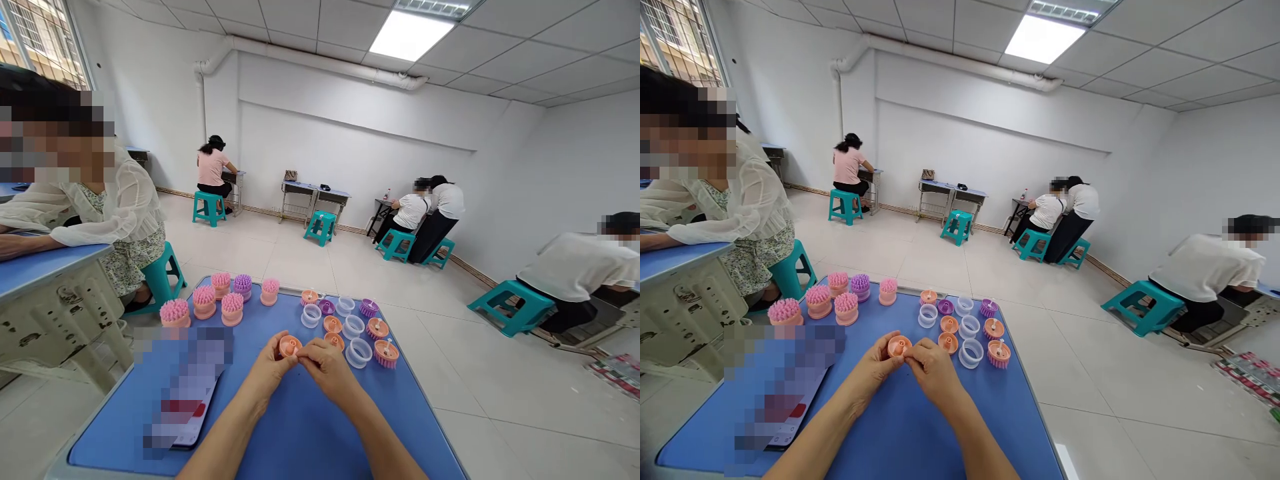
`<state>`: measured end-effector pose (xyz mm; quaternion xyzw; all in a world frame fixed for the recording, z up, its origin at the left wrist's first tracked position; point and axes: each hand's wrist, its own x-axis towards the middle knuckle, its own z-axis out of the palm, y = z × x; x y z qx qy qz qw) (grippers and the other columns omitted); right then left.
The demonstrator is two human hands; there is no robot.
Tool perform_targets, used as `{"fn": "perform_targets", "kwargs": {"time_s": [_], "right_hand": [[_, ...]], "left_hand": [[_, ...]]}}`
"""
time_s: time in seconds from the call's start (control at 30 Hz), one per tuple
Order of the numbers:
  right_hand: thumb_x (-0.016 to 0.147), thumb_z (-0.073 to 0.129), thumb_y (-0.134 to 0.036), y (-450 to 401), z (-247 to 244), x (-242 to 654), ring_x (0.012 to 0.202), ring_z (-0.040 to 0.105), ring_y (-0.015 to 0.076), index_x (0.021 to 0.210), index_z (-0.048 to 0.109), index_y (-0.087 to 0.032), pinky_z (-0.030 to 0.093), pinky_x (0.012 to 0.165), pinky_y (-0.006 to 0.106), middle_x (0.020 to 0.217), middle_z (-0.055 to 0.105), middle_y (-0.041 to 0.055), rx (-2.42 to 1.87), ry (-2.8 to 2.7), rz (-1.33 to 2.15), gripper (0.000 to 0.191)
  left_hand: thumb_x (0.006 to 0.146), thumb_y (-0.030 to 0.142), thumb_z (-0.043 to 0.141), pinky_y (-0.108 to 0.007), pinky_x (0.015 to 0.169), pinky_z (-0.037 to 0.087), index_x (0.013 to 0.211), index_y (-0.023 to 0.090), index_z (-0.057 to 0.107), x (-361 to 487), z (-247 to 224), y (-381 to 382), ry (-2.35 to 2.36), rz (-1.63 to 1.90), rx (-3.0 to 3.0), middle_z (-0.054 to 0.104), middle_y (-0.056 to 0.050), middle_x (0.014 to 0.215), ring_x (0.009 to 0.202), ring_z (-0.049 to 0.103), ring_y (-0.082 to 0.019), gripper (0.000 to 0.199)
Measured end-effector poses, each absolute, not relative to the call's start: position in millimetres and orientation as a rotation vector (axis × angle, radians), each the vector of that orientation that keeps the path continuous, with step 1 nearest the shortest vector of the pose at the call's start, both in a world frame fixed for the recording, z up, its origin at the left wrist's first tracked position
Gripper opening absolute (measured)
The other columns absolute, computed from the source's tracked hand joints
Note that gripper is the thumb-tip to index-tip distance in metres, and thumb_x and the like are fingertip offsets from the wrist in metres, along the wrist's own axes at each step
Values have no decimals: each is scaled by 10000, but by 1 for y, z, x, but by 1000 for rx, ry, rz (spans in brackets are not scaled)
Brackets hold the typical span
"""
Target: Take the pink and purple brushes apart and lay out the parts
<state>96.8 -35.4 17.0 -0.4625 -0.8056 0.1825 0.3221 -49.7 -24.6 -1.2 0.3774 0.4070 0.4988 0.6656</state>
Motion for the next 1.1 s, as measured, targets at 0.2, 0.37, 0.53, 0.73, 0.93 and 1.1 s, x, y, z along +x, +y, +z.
{"fn": "perform_targets", "kwargs": {"time_s": [0.2, 0.37, 0.53, 0.73, 0.93, 1.1], "right_hand": [[822, 484, -130, -36, 16, 95, 687, 561, 135, 791, 673, -192, 434, 621, 243, 738, 603, 32, -1253, -2159, 424, 201], [831, 475, -148, -35, 8, 98, 669, 567, 134, 775, 658, -197, 450, 617, 249, 731, 601, 29, -1204, -2190, 388, 198], [869, 429, -249, -25, -19, 94, 659, 580, 138, 819, 647, -241, 496, 595, 253, 697, 581, 17, -1133, -2118, 352, 224], [871, 437, -298, -19, -34, 88, 693, 589, 139, 899, 619, -234, 506, 620, 270, 753, 605, 26, -1112, -2101, 379, 195], [846, 415, -221, -28, -24, 104, 621, 569, 145, 767, 626, -215, 486, 556, 254, 674, 560, 20, -1274, -2118, 246, 225], [843, 458, -254, -29, -11, 106, 575, 536, 135, 744, 638, -207, 407, 493, 226, 651, 518, 16, -1629, -2165, -59, 211]], "left_hand": [[395, 348, 832, -335, 881, 419, 1084, 137, 506, -50, -1, -24, 935, 1090, 844, 639, -74, 970, 932, 581, -226, 791], [452, 265, 812, -309, 851, 428, 1097, 126, 500, -48, -5, -26, 956, 1117, 862, 632, -63, 946, 894, 583, -204, 730], [556, 121, 737, -285, 858, 425, 1133, 122, 503, -47, -3, -32, 982, 1088, 870, 635, -66, 979, 921, 579, -188, 623], [625, 118, 706, -296, 907, 410, 1232, 96, 422, -46, 1, -35, 988, 1039, 836, 605, -107, 1087, 1028, 548, -207, 670], [646, 54, 655, -336, 937, 403, 1249, 99, 421, -45, 5, -35, 1008, 1026, 820, 545, -155, 1222, 1074, 541, -226, 649], [656, -14, 568, -355, 908, 427, 1246, 77, 431, -46, 8, -35, 1110, 1006, 835, 476, -204, 1290, 1041, 563, -231, 613]]}}
